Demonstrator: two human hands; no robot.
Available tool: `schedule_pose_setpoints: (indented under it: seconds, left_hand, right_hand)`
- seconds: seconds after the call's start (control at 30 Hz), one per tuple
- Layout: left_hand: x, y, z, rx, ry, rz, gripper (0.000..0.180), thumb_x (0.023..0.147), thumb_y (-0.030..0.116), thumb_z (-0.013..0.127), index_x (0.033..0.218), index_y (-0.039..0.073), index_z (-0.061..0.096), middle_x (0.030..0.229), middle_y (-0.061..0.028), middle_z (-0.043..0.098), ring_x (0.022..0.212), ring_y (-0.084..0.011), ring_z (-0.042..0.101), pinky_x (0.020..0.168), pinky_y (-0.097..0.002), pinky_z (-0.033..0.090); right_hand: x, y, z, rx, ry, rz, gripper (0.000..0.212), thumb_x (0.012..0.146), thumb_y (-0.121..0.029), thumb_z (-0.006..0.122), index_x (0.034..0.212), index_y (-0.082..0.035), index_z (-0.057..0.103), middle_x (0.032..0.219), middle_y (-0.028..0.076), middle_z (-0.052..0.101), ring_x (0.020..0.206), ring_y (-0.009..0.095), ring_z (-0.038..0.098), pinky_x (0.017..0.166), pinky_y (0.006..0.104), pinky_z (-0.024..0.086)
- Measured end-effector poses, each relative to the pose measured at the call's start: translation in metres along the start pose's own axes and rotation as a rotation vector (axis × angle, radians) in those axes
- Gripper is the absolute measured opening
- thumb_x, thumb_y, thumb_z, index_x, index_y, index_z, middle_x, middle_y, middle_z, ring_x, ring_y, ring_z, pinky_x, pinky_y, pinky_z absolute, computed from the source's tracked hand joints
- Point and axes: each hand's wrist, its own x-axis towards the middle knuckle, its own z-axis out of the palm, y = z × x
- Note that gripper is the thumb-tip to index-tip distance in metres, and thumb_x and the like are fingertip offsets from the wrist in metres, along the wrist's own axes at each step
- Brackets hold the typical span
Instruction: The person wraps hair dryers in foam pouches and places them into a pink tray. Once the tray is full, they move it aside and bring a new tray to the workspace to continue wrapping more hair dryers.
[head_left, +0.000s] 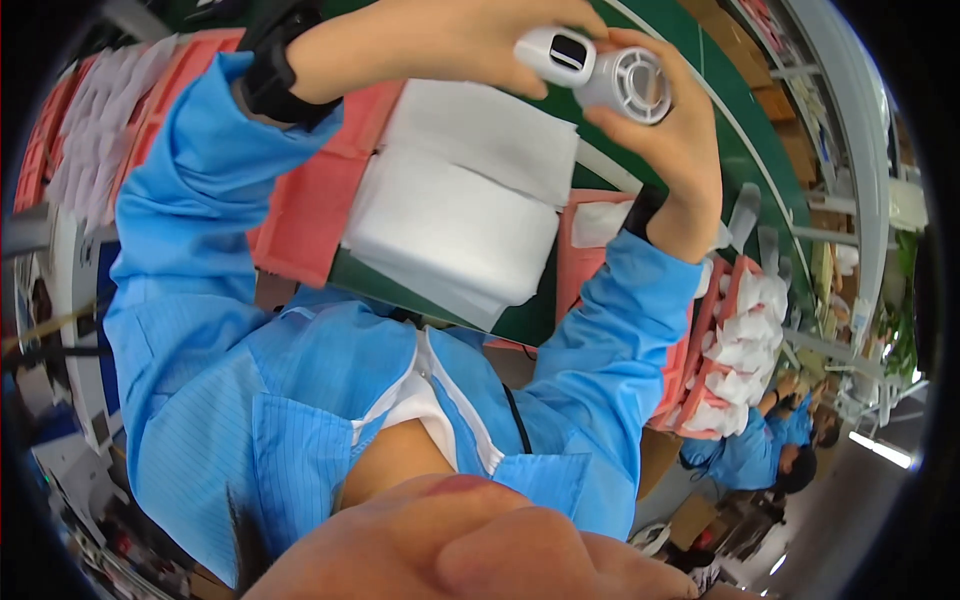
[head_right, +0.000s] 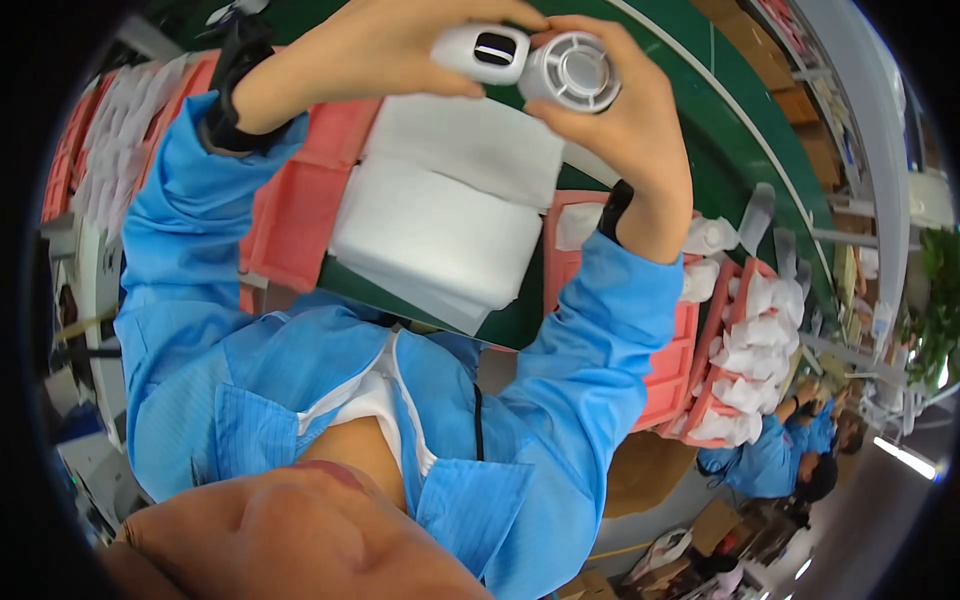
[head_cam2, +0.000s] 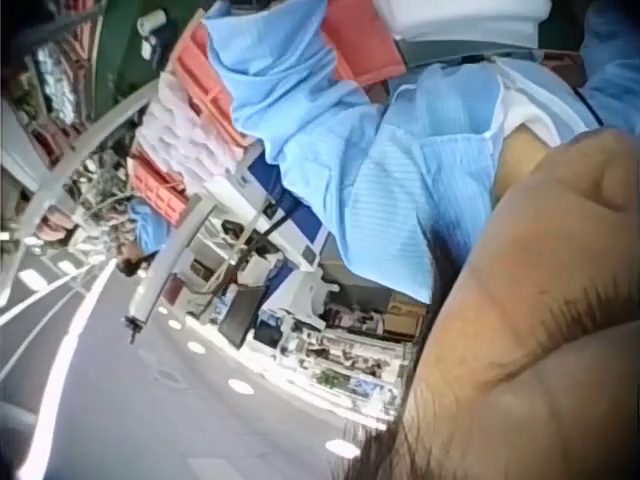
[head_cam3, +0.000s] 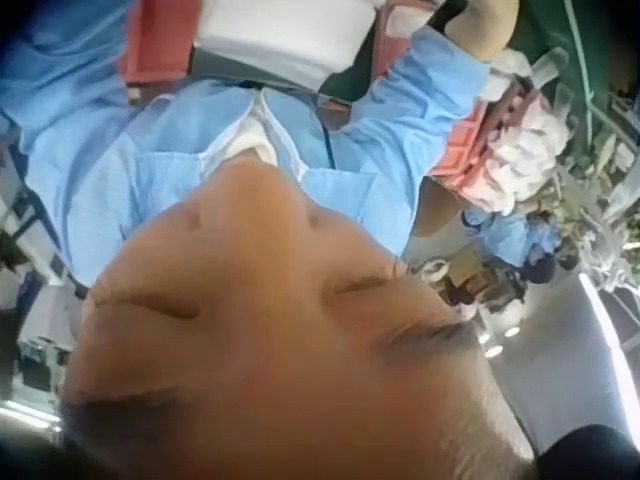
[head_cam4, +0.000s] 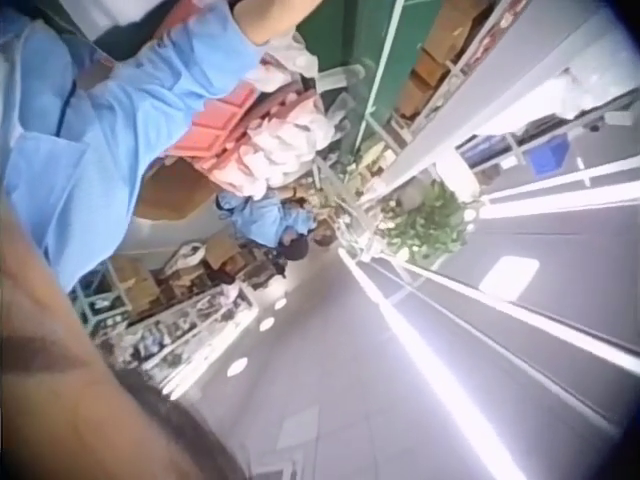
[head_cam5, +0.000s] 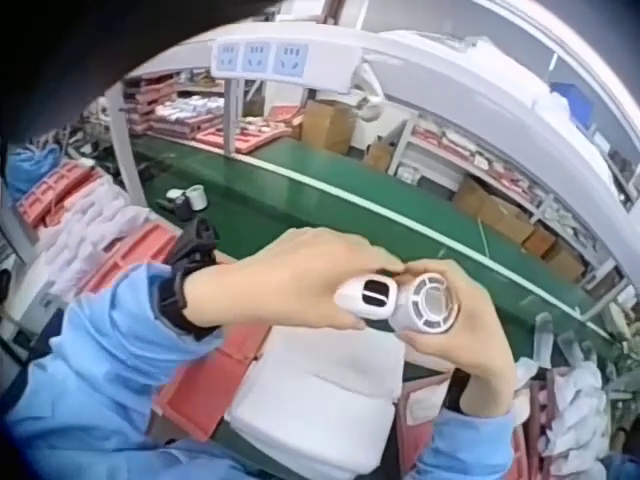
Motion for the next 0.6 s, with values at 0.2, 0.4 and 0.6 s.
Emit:
schedule_pose_setpoints:
  seconds: [0.2, 0.4, 0.6]
  left_hand:
    - [0.01, -0.056, 0.122, 0.006, 0.715, -0.069, 0.032, 0.08, 0.017, 0.064, 0.108, 0.006, 0.053, 0.083, -0.0058, 0.052, 0.067, -0.0181, 0.052, 0.059, -0.0279, 0.042]
    - [-0.022, -0.041, 0.194, -0.102, -0.005, -0.248, 0.02, 0.075, 0.019, 0.069, 0.085, 0.008, 0.056, 0.084, -0.0089, 0.054, 0.078, -0.0279, 0.057, 0.064, -0.0352, 0.046]
    - [-0.02, -0.042, 0.201, -0.069, 0.011, -0.25, 0.015, 0.075, 0.018, 0.069, 0.075, 0.007, 0.058, 0.082, -0.0081, 0.057, 0.076, -0.0277, 0.058, 0.063, -0.0366, 0.046]
  right_hand:
    - [-0.017, 0.069, -0.014, 0.048, 0.511, 0.078, 0.052, 0.057, 0.002, 0.074, 0.106, 0.0, 0.056, 0.098, 0.008, 0.064, 0.089, 0.013, 0.06, 0.081, 0.0251, 0.047]
    - [-0.014, 0.099, 0.012, 0.214, 0.493, 0.06, 0.053, 0.055, 0.002, 0.072, 0.104, -0.001, 0.054, 0.1, 0.009, 0.063, 0.092, 0.015, 0.06, 0.082, 0.0264, 0.047]
    - [-0.007, 0.116, 0.024, 0.296, 0.461, -0.023, 0.057, 0.052, -0.001, 0.073, 0.105, -0.002, 0.053, 0.102, 0.012, 0.062, 0.094, 0.019, 0.059, 0.083, 0.0293, 0.047]
